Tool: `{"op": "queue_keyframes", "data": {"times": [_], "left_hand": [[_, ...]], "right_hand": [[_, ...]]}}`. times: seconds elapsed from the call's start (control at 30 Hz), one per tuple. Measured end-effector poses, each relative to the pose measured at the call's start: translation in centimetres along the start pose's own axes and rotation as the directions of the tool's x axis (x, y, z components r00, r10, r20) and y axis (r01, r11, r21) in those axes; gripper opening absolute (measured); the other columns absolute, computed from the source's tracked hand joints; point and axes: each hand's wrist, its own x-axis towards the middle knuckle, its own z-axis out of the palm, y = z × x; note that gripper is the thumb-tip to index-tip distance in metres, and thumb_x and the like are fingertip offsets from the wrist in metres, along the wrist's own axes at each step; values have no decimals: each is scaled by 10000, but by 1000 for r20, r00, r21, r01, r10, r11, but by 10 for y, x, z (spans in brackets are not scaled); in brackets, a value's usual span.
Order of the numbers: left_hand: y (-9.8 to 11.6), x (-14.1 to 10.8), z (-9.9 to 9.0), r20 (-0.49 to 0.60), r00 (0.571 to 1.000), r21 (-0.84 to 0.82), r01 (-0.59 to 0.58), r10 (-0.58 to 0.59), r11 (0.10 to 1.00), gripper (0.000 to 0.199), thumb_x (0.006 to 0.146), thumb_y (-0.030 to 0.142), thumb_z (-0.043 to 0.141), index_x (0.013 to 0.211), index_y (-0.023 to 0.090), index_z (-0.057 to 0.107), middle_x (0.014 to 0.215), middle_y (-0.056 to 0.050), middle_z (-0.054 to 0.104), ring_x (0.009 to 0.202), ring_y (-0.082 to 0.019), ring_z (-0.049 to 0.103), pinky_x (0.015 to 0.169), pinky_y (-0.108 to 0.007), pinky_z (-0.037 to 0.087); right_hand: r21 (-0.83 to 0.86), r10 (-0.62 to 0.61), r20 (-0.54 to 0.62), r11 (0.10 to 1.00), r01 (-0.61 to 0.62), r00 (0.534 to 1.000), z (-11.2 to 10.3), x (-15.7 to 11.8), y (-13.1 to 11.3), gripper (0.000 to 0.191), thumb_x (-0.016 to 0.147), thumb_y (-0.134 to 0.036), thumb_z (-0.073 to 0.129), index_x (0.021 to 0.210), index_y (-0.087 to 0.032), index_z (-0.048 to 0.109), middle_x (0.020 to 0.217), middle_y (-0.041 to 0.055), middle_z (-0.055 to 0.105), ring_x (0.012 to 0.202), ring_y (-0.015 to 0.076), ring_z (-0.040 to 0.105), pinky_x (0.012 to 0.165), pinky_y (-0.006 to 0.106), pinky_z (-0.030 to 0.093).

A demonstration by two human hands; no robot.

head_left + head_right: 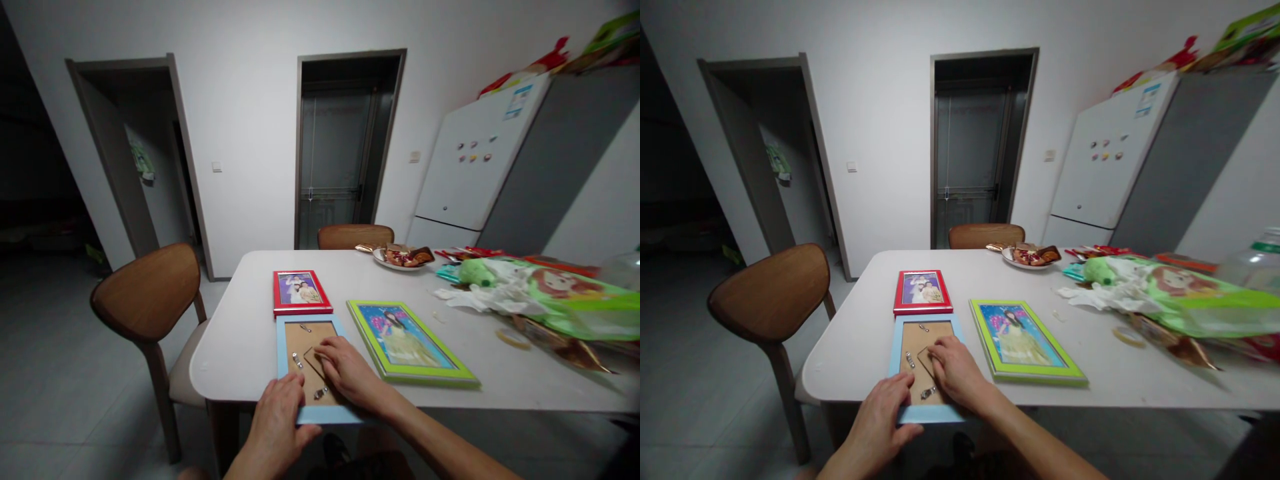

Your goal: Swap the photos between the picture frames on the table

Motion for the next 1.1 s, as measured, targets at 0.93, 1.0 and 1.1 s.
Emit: {"op": "queue_keyframes", "data": {"times": [0.93, 1.0, 1.1], "left_hand": [[-9, -5, 4, -72, 997, -86, -25, 18, 996, 597, 518, 197, 749, 1064, 129, 516, 1129, -102, 546, 1043, -237, 479, 923, -365, 376], [-7, -5, 2, -71, 997, -95, -28, 22, 995, 567, 530, 203, 739, 1050, 142, 523, 1132, -95, 546, 1049, -237, 477, 923, -370, 377], [-4, -5, 0, -57, 998, -101, -19, 13, 995, 542, 558, 219, 714, 1061, 161, 519, 1147, -93, 540, 1065, -244, 470, 926, -395, 372]], "right_hand": [[-22, 247, 35, 969, -247, 968, 26, 63, 10, 221, 802, -264, 420, 812, -149, 609, 808, 68, 625, 708, 133, 537, 595, 221, 322], [-36, 312, 23, 950, -311, 950, 33, 73, 17, 219, 793, -274, 436, 788, -147, 614, 779, 72, 632, 683, 139, 543, 562, 224, 311], [-62, 387, -5, 920, -387, 922, 41, 82, 24, 214, 774, -290, 462, 765, -141, 614, 774, 90, 635, 695, 164, 551, 555, 239, 303]]}}
